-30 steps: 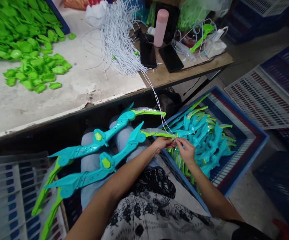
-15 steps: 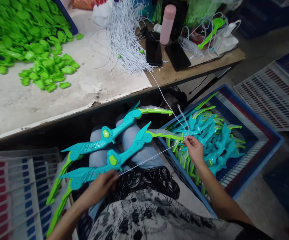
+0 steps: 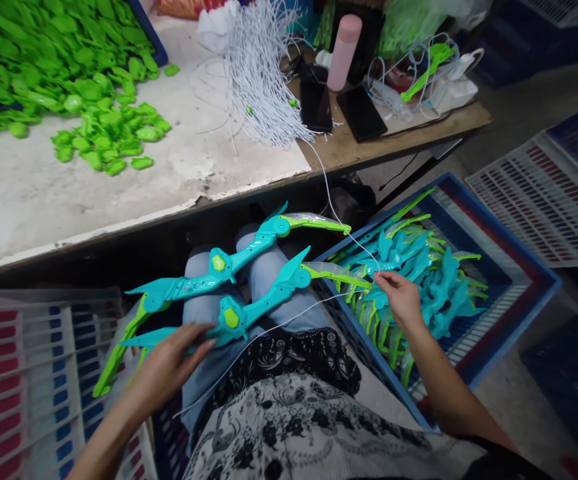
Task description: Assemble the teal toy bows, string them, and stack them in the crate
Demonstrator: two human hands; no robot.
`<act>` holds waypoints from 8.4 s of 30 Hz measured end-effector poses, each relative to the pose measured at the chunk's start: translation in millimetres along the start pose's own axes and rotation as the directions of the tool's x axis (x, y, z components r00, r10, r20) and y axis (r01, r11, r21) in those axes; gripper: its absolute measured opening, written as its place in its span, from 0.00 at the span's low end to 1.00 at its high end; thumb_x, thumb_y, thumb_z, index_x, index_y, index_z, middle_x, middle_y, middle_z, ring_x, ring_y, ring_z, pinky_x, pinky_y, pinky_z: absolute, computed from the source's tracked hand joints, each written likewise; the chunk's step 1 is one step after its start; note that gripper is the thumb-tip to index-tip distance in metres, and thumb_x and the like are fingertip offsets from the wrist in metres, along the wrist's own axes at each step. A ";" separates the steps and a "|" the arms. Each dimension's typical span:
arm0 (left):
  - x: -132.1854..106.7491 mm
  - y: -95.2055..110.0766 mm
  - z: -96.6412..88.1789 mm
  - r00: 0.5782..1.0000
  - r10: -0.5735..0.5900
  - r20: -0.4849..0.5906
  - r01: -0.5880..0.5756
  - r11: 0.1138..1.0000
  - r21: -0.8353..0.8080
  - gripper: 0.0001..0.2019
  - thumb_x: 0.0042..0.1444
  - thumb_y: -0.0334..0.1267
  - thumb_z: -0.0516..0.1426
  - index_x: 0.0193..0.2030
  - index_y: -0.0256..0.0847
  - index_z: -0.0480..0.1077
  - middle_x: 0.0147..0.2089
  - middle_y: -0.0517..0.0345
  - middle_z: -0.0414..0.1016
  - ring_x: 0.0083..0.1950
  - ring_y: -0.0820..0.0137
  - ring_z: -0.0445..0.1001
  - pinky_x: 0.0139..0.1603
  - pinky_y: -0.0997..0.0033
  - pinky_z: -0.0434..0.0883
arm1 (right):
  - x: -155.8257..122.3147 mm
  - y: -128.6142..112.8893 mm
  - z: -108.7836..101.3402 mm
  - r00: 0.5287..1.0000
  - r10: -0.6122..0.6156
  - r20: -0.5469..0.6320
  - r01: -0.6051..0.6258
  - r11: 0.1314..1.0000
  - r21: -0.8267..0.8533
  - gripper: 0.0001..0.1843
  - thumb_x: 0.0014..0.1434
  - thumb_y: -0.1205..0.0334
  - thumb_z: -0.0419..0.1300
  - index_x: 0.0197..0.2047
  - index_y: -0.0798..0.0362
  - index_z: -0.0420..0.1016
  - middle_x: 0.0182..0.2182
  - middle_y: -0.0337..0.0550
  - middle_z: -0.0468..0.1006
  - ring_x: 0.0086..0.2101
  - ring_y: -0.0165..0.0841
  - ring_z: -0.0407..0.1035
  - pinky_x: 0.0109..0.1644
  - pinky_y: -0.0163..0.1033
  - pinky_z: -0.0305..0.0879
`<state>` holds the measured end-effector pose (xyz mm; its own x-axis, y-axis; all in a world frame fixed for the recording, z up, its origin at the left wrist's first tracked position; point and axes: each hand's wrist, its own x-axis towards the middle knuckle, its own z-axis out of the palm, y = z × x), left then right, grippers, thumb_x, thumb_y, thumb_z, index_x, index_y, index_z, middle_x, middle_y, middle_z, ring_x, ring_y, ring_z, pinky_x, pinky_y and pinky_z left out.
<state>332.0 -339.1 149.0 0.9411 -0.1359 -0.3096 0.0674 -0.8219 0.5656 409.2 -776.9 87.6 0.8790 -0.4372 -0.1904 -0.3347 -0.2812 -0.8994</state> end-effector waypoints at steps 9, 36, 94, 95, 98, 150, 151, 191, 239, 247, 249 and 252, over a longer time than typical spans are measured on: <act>111.9 59.4 41.1 0.917 0.260 0.304 -0.138 0.919 -0.369 0.23 0.58 0.50 0.51 0.55 0.38 0.67 0.53 0.48 0.72 0.51 0.62 0.71 0.48 0.66 0.70 | 59.2 -50.0 44.6 0.966 -0.257 -0.026 0.258 0.962 0.093 0.14 0.46 0.52 0.65 0.33 0.54 0.76 0.26 0.40 0.77 0.27 0.30 0.69 0.34 0.38 0.66; 246.4 188.5 145.6 0.823 0.192 0.534 0.498 0.207 -0.842 0.04 0.57 0.28 0.54 0.33 0.33 0.70 0.25 0.56 0.74 0.28 0.75 0.75 0.36 0.74 0.72 | 68.9 -20.9 63.9 0.750 -0.631 0.199 0.658 0.741 -0.134 0.07 0.58 0.59 0.58 0.37 0.51 0.74 0.43 0.47 0.76 0.45 0.36 0.69 0.51 0.47 0.66; -12.6 -71.6 -96.5 0.282 -0.607 -0.743 -0.003 0.774 -0.633 0.08 0.51 0.38 0.57 0.30 0.37 0.76 0.25 0.60 0.75 0.26 0.74 0.69 0.29 0.77 0.64 | -21.9 -160.2 300.8 -0.130 -0.024 0.991 0.729 0.675 0.112 0.27 0.56 0.49 0.56 0.59 0.44 0.66 0.43 0.39 0.79 0.26 0.31 0.69 0.27 0.34 0.64; -11.8 -72.5 -95.6 0.276 -0.603 -0.749 -0.003 0.778 -0.628 0.08 0.51 0.38 0.57 0.30 0.37 0.76 0.26 0.60 0.75 0.27 0.74 0.69 0.29 0.77 0.64 | -21.6 -159.4 300.9 -0.128 -0.031 0.991 0.732 0.671 0.115 0.27 0.56 0.49 0.56 0.59 0.44 0.66 0.43 0.39 0.79 0.26 0.31 0.69 0.27 0.34 0.64; -9.5 -72.5 -93.4 0.261 -0.592 -0.762 -0.005 0.789 -0.614 0.08 0.52 0.38 0.56 0.31 0.37 0.76 0.26 0.60 0.75 0.27 0.74 0.70 0.30 0.77 0.65 | -21.1 -157.4 300.5 -0.134 -0.041 0.990 0.751 0.648 0.128 0.27 0.57 0.49 0.55 0.59 0.43 0.66 0.43 0.38 0.79 0.25 0.30 0.68 0.26 0.34 0.63; -36.1 -89.6 -88.5 0.510 -0.661 -0.551 -0.210 0.525 -0.825 0.13 0.48 0.45 0.60 0.32 0.36 0.76 0.41 0.49 0.76 0.44 0.63 0.73 0.49 0.64 0.67 | -224.4 -190.0 363.4 0.078 -0.811 0.580 0.485 0.539 0.688 0.04 0.55 0.65 0.60 0.29 0.51 0.72 0.34 0.41 0.69 0.42 0.33 0.65 0.50 0.43 0.63; -39.9 -91.4 -89.6 0.466 -0.635 -0.616 -0.113 0.648 -0.753 0.10 0.48 0.43 0.59 0.29 0.37 0.75 0.42 0.49 0.76 0.45 0.63 0.73 0.50 0.64 0.67 | -226.8 -180.4 366.1 0.133 -0.793 0.595 0.470 0.579 0.666 0.04 0.55 0.64 0.60 0.29 0.51 0.72 0.34 0.41 0.68 0.42 0.33 0.65 0.49 0.42 0.63; -49.4 -73.4 -89.5 0.538 -0.730 -0.422 -0.132 0.421 -0.897 0.09 0.39 0.37 0.64 0.30 0.36 0.77 0.24 0.58 0.75 0.25 0.73 0.72 0.27 0.75 0.71 | -215.5 -182.3 384.1 0.003 -0.813 0.583 0.719 0.406 0.564 0.14 0.64 0.60 0.48 0.36 0.52 0.74 0.31 0.43 0.74 0.34 0.30 0.68 0.42 0.35 0.64; -141.7 -39.3 117.2 0.854 -0.328 -0.404 0.322 0.943 -0.084 0.09 0.62 0.39 0.50 0.42 0.40 0.69 0.34 0.54 0.71 0.38 0.67 0.68 0.38 0.70 0.66 | -209.3 -118.4 386.0 -0.319 -0.206 0.925 0.865 0.336 0.373 0.28 0.50 0.68 0.57 0.56 0.52 0.67 0.43 0.47 0.75 0.42 0.38 0.70 0.47 0.39 0.63; -125.5 -34.3 107.5 0.914 -0.321 -0.249 0.323 0.946 -0.033 0.12 0.60 0.33 0.47 0.30 0.38 0.70 0.32 0.50 0.71 0.37 0.64 0.68 0.38 0.66 0.65 | -204.3 -117.3 395.4 -0.290 -0.196 0.937 0.838 0.421 0.348 0.29 0.47 0.66 0.61 0.56 0.52 0.68 0.44 0.44 0.76 0.42 0.38 0.70 0.47 0.39 0.64; -128.7 -32.0 93.3 0.863 -0.431 -0.263 0.339 0.880 -0.332 0.10 0.57 0.34 0.50 0.26 0.37 0.68 0.32 0.50 0.71 0.37 0.64 0.68 0.40 0.64 0.65 | -201.1 -117.9 396.1 -0.289 -0.209 0.934 0.813 0.462 0.355 0.29 0.47 0.66 0.62 0.55 0.52 0.69 0.43 0.43 0.77 0.41 0.37 0.70 0.46 0.38 0.64; -135.7 -21.3 66.0 0.809 -0.568 -0.151 0.115 0.405 -0.907 0.10 0.52 0.36 0.54 0.22 0.37 0.64 0.38 0.49 0.74 0.40 0.64 0.70 0.45 0.62 0.66 | -195.8 -118.4 396.4 -0.297 -0.214 0.930 0.756 0.542 0.367 0.29 0.46 0.65 0.63 0.54 0.51 0.70 0.41 0.40 0.77 0.39 0.34 0.70 0.46 0.38 0.64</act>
<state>181.0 -339.7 128.6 0.7729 0.4408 -0.4563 0.4358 0.1538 0.8868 411.3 -319.4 75.4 0.1263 0.9851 -0.1169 0.6078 -0.1699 -0.7757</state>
